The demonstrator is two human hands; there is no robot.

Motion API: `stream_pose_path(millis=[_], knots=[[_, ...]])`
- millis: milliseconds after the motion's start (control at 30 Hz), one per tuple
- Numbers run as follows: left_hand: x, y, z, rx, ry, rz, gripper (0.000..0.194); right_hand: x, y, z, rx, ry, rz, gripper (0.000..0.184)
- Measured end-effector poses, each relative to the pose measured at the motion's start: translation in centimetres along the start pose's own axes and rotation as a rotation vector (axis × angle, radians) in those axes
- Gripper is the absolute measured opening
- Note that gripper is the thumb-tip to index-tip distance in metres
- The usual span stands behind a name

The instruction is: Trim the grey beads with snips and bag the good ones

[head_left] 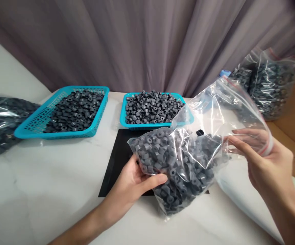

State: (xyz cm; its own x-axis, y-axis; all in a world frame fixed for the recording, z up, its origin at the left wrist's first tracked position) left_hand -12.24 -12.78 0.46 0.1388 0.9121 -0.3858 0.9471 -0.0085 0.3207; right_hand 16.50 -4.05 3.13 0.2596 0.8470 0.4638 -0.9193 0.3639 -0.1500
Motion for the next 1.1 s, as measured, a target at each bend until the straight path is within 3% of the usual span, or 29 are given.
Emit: stream_pose_path(millis=[300, 400, 567, 667, 900, 1100], knots=[[0.3, -0.8, 0.6, 0.200, 0.173, -0.290, 0.060, -0.2, 0.4, 0.5, 0.051, -0.004, -0.013, 0.035], [0.4, -0.3, 0.1, 0.114, 0.197, -0.269, 0.057, -0.2, 0.5, 0.6, 0.066, 0.022, 0.008, 0.034], [0.3, 0.4, -0.8, 0.005, 0.088, -0.174, 0.051, -0.1, 0.6, 0.1, 0.091, 0.070, 0.056, 0.034], [-0.1, 0.7, -1.1, -0.036, 0.096, -0.106, 0.051, 0.0, 0.5, 0.1, 0.070, 0.073, 0.050, 0.035], [-0.3, 0.1, -0.6, -0.072, 0.096, -0.157, 0.059, 0.0, 0.8, -0.2, 0.084, 0.045, 0.100, 0.034], [-0.2, 0.5, -0.1, -0.153, 0.020, -0.112, 0.066, 0.1, 0.8, -0.6, 0.097, 0.034, 0.099, 0.033]])
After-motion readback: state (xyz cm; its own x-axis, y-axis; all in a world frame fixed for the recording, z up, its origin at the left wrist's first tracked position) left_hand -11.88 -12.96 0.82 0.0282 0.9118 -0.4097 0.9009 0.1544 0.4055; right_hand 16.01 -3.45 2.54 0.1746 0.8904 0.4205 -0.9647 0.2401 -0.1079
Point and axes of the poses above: each hand's wrist, its own x-axis towards the middle knuckle, its own y-axis out of the palm, z = x × y, the point moved 5 cm from there along x, towards the middle knuckle, and after that the axes turned 8 degrees about -y, right-handed, at the moved point
